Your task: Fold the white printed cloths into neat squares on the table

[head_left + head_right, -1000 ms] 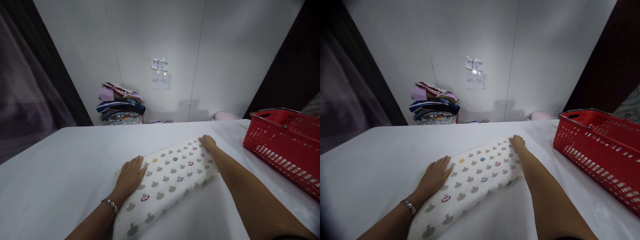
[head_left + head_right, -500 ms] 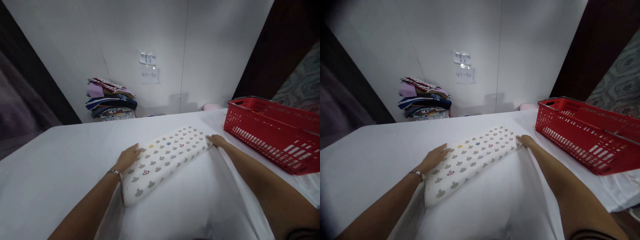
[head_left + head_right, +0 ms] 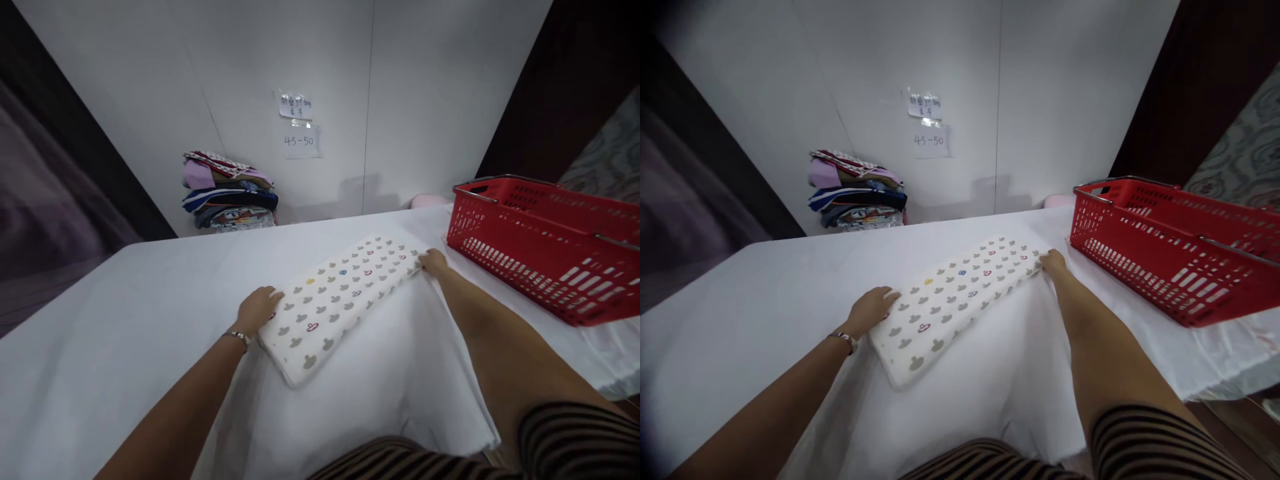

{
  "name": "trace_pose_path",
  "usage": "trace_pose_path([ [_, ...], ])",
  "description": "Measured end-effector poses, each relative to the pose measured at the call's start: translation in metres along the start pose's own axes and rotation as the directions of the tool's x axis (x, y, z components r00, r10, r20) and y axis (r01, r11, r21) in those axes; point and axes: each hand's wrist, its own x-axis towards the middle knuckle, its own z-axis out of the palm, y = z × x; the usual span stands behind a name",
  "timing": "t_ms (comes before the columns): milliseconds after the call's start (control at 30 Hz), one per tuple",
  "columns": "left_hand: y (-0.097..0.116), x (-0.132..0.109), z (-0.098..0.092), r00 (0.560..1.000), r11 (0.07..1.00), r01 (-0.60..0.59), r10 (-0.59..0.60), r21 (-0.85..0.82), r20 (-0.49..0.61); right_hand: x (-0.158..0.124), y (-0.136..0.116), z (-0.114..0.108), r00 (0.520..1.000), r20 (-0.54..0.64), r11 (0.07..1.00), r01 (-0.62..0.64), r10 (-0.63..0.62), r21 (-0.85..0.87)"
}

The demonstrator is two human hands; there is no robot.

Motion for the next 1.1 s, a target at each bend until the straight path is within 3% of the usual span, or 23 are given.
trace_pose_path([
  [133,0.004,-0.015,0.003,0.984,0.999,-0.037,0.034,-0.015,-0.175,-0.021,-0.006,0.002,0.997,-0.035,0.997,0.064,-0.066,-0.043],
  [233,0.020,-0.036,0.004,0.944,0.975,-0.220,0.212,-0.004,-0.252,-0.055,-0.019,0.008,0.957,-0.018,0.955,0.289,-0.290,-0.063],
  [300,0.032,-0.054,0.009,0.920,0.941,-0.338,0.330,-0.006,-0.212,-0.082,-0.025,0.016,0.856,0.066,0.855,0.516,-0.512,-0.060],
  [367,0.041,-0.071,0.019,0.899,0.905,-0.426,0.422,-0.009,-0.113,-0.109,-0.025,0.024,0.695,0.207,0.706,0.707,-0.689,-0.023],
  [433,0.044,-0.083,0.028,0.882,0.882,-0.471,0.471,-0.016,-0.020,-0.129,-0.023,0.028,0.567,0.326,0.603,0.797,-0.756,0.012],
  [467,0.044,-0.087,0.031,0.879,0.879,-0.477,0.477,-0.020,0.006,-0.136,-0.022,0.028,0.535,0.366,0.579,0.815,-0.762,0.014],
  [567,0.044,-0.091,0.033,0.887,0.887,-0.460,0.461,-0.037,0.031,-0.146,-0.025,0.021,0.524,0.424,0.571,0.821,-0.739,-0.018],
  [667,0.045,-0.097,0.027,0.899,0.898,-0.436,0.437,-0.060,0.001,-0.154,-0.034,0.014,0.521,0.393,0.550,0.834,-0.758,-0.045],
  [833,0.050,-0.122,0.024,0.845,0.841,-0.533,0.534,-0.092,-0.008,-0.176,-0.029,0.021,0.369,0.407,0.417,0.909,-0.836,0.031],
  [933,0.052,-0.132,0.025,0.839,0.829,-0.540,0.544,-0.146,-0.016,-0.181,-0.027,0.024,0.378,0.441,0.428,0.903,-0.814,0.016],
  [1033,0.050,-0.132,0.027,0.860,0.832,-0.509,0.497,-0.221,-0.111,-0.192,-0.045,0.025,0.385,0.402,0.417,0.909,-0.831,-0.006],
  [1100,0.043,-0.127,0.029,0.896,0.865,-0.433,0.384,-0.253,-0.222,-0.211,-0.064,0.027,0.324,0.373,0.360,0.932,-0.869,0.031],
])
